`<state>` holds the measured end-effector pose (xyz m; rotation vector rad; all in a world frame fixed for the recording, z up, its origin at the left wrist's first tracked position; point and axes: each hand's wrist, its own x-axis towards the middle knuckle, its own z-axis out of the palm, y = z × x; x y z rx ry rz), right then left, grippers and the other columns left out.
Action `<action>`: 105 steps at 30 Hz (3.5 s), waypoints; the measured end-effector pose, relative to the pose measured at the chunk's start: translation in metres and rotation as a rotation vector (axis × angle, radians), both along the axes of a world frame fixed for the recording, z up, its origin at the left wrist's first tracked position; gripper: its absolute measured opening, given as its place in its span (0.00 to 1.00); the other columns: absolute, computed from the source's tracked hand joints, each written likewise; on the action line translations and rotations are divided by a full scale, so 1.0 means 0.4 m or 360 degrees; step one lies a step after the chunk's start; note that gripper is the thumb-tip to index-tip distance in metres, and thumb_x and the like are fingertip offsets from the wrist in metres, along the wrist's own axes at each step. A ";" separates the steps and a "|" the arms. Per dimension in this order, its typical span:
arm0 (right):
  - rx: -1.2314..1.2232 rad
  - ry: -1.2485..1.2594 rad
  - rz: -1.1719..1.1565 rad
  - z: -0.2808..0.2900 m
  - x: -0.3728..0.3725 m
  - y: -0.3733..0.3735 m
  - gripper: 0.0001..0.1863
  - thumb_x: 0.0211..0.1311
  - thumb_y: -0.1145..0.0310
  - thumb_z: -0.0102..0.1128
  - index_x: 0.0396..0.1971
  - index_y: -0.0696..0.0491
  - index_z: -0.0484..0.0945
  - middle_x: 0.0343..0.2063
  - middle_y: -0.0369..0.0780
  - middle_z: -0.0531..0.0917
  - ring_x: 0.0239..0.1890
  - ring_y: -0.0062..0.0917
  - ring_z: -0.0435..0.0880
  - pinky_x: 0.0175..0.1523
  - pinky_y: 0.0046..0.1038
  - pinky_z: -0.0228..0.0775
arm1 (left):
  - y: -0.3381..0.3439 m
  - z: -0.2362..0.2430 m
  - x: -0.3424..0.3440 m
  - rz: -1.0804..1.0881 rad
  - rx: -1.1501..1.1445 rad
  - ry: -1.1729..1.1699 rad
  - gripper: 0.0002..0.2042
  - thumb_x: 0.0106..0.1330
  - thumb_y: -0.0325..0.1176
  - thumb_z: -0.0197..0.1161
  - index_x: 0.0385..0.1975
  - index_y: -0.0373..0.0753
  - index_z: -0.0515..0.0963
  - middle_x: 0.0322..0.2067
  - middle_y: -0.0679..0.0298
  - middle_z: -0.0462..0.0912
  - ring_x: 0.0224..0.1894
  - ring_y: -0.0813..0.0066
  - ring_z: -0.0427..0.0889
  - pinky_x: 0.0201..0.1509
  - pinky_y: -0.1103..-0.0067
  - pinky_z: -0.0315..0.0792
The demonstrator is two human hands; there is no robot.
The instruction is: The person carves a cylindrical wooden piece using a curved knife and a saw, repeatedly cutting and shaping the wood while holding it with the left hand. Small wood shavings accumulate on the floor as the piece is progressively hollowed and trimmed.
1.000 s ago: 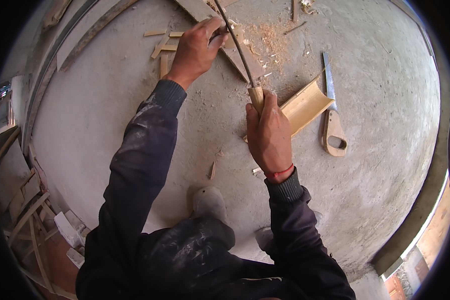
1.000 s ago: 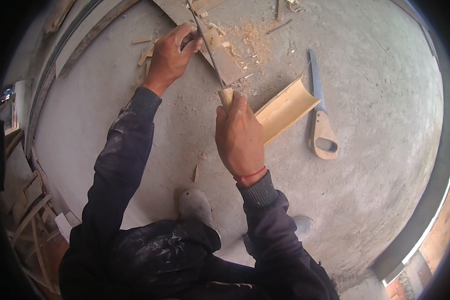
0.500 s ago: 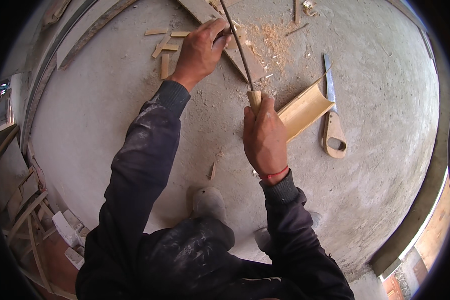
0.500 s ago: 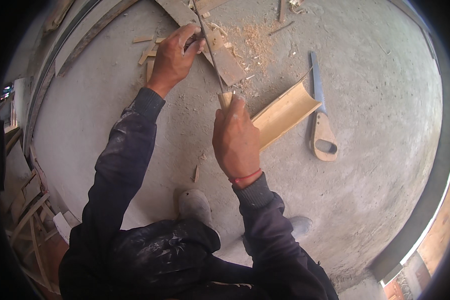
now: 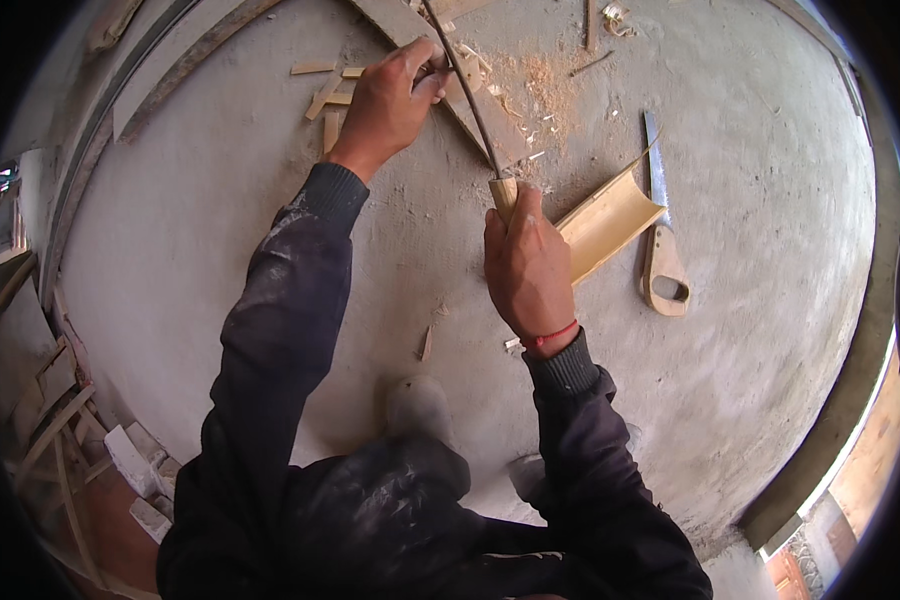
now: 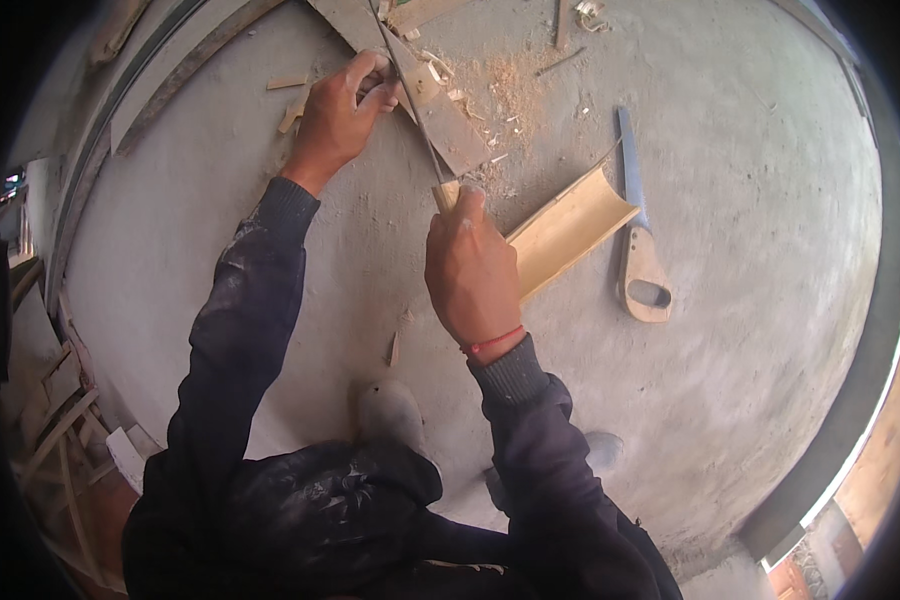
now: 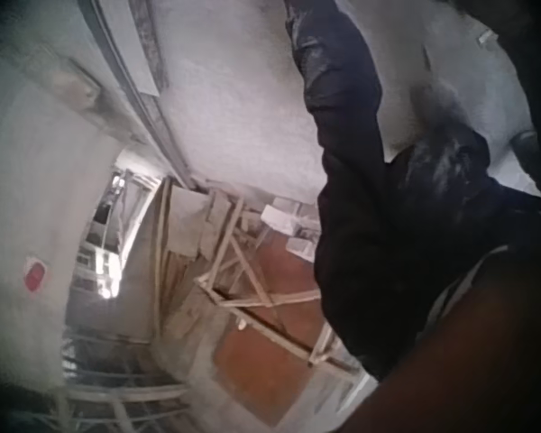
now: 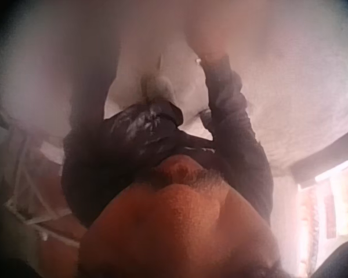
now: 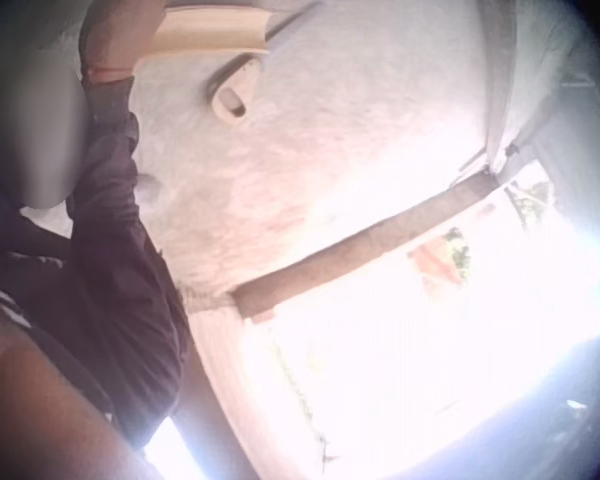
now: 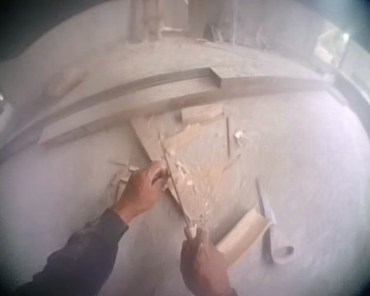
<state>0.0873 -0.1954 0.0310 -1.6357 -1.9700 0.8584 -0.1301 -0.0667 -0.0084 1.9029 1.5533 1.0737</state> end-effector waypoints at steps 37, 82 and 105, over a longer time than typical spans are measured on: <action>-0.0208 -0.0213 -0.0059 -0.107 0.031 0.028 0.15 0.75 0.64 0.59 0.47 0.60 0.67 0.29 0.60 0.85 0.34 0.59 0.86 0.39 0.56 0.77 | -0.054 0.012 -0.020 0.0022 -0.0470 -0.0661 0.18 0.79 0.35 0.62 0.61 0.32 0.76 0.51 0.54 0.86 0.47 0.67 0.91 0.49 0.73 0.86; -0.0303 0.0350 -0.0189 -0.060 0.029 -0.118 0.17 0.76 0.70 0.61 0.57 0.61 0.70 0.37 0.56 0.85 0.41 0.55 0.86 0.45 0.47 0.77 | -0.221 -0.031 -0.001 0.0434 -0.0084 0.0020 0.06 0.68 0.27 0.72 0.40 0.35 0.83 0.39 0.59 0.88 0.40 0.65 0.90 0.42 0.73 0.82; -0.0021 0.0058 -0.0162 0.000 0.006 0.015 0.17 0.76 0.67 0.61 0.56 0.62 0.73 0.43 0.56 0.86 0.46 0.53 0.87 0.49 0.47 0.79 | -0.019 0.008 0.080 0.0114 0.0159 0.0127 0.08 0.67 0.24 0.67 0.42 0.36 0.76 0.38 0.53 0.84 0.38 0.51 0.87 0.42 0.61 0.78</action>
